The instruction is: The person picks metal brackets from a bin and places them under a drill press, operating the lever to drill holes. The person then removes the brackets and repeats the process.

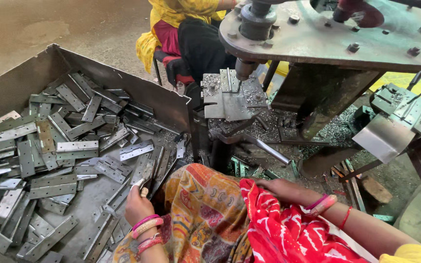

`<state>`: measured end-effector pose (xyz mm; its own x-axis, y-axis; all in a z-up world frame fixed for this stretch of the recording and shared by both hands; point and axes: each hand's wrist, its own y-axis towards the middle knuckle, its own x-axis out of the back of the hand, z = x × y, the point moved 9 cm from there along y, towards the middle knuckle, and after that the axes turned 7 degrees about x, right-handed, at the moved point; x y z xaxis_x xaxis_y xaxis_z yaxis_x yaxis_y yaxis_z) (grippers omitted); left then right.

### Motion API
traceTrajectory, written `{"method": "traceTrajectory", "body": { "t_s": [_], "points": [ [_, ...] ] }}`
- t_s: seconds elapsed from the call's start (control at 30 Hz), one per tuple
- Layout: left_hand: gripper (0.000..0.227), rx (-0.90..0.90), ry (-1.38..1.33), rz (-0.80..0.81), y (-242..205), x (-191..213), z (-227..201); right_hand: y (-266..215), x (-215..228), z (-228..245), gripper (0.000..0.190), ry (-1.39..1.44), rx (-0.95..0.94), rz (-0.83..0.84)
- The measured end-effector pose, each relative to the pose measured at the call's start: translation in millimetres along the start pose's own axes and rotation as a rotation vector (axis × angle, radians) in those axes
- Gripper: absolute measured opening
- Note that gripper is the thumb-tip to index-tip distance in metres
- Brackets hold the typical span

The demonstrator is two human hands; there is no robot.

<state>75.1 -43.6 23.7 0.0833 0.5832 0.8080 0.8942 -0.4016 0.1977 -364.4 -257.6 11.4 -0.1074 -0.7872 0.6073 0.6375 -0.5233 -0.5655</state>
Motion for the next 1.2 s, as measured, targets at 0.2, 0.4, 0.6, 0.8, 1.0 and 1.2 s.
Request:
{"method": "traceTrajectory", "body": {
  "t_s": [0.2, 0.4, 0.6, 0.8, 1.0, 1.2],
  "points": [
    [0.022, 0.011, -0.017, -0.021, 2, -1, 4, -54, 69, -35, 0.039, -0.407, 0.247, -0.361],
    [0.024, 0.014, -0.020, 0.010, 8, -1, 7, -118, 120, -125, 0.044, -0.581, -0.105, -0.280],
    [0.023, 0.003, -0.015, 0.007, 4, -2, 3, -71, 41, -57, 0.063, -0.392, 0.366, -0.271],
    [0.024, -0.014, -0.024, -0.007, 1, -2, 12, -22, 4, -12, 0.066, -0.246, 0.372, -0.010],
    [0.021, -0.006, -0.052, -0.025, 5, -1, 19, -75, 69, 2, 0.039, -0.282, 0.579, -0.256],
    [0.016, 0.006, -0.042, -0.001, 4, -2, 14, -134, 90, -60, 0.019, -0.135, 0.369, -0.044]
  ]
}}
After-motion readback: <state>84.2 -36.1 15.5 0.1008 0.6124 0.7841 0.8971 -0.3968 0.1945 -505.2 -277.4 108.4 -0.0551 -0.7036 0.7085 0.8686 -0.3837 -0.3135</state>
